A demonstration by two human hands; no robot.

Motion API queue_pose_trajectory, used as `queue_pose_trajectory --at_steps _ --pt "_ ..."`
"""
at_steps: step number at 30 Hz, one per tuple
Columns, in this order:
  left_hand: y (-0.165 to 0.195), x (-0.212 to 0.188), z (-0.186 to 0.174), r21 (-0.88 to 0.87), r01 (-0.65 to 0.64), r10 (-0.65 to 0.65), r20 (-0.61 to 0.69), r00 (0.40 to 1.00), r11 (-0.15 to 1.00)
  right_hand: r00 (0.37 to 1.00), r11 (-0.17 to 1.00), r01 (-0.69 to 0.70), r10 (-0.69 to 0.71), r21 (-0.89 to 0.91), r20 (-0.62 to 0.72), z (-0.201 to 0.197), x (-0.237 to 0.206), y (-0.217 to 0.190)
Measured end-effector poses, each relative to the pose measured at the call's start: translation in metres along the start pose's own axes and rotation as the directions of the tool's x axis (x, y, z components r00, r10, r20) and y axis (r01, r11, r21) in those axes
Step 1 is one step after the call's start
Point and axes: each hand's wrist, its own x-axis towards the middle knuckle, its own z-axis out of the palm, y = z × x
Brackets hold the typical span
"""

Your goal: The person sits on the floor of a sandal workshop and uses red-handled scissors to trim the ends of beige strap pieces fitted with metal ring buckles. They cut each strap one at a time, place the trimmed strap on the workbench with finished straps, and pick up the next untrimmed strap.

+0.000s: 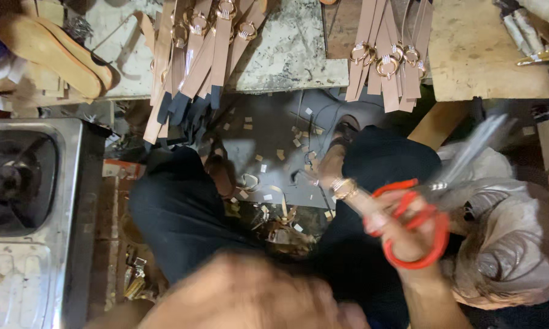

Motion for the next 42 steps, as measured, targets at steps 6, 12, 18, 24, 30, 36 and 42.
queue_pose_trajectory --at_steps 6,12,18,24,30,36,42 --pt "-0.004 -0.028 0.007 -0.016 -0.021 0.021 0.005 1.000 1.000 0.902 0.917 0.361 -0.296 0.172 -0.315 0.001 0.044 -0.045" --pt "-0.010 -0.037 -0.006 -0.021 0.016 -0.017 -0.050 0.999 1.000 0.866 0.888 0.436 -0.370 0.145 -0.337 -0.003 0.072 -0.049" --pt "-0.021 -0.035 -0.029 -0.048 0.091 -0.096 -0.101 0.990 0.995 0.771 0.845 0.534 -0.484 0.008 -0.415 -0.002 0.090 -0.059" --pt "-0.027 -0.003 -0.043 -0.047 0.134 -0.140 -0.173 0.975 0.990 0.749 0.829 0.559 -0.515 -0.019 -0.417 -0.023 0.138 -0.065" --pt "-0.032 0.019 -0.033 -0.103 0.053 -0.089 -0.385 0.918 0.993 0.810 0.617 0.217 -0.546 -0.756 -0.213 -0.036 0.163 -0.049" --pt "-0.061 0.030 -0.021 -0.178 0.364 -0.391 -0.152 0.908 0.914 0.880 0.780 0.066 -0.340 -0.622 -0.332 -0.046 0.126 -0.011" --pt "-0.067 0.052 0.018 -0.235 0.320 -0.338 -0.039 0.940 0.918 0.985 0.718 0.140 -0.029 -0.682 0.172 -0.058 0.143 0.006"
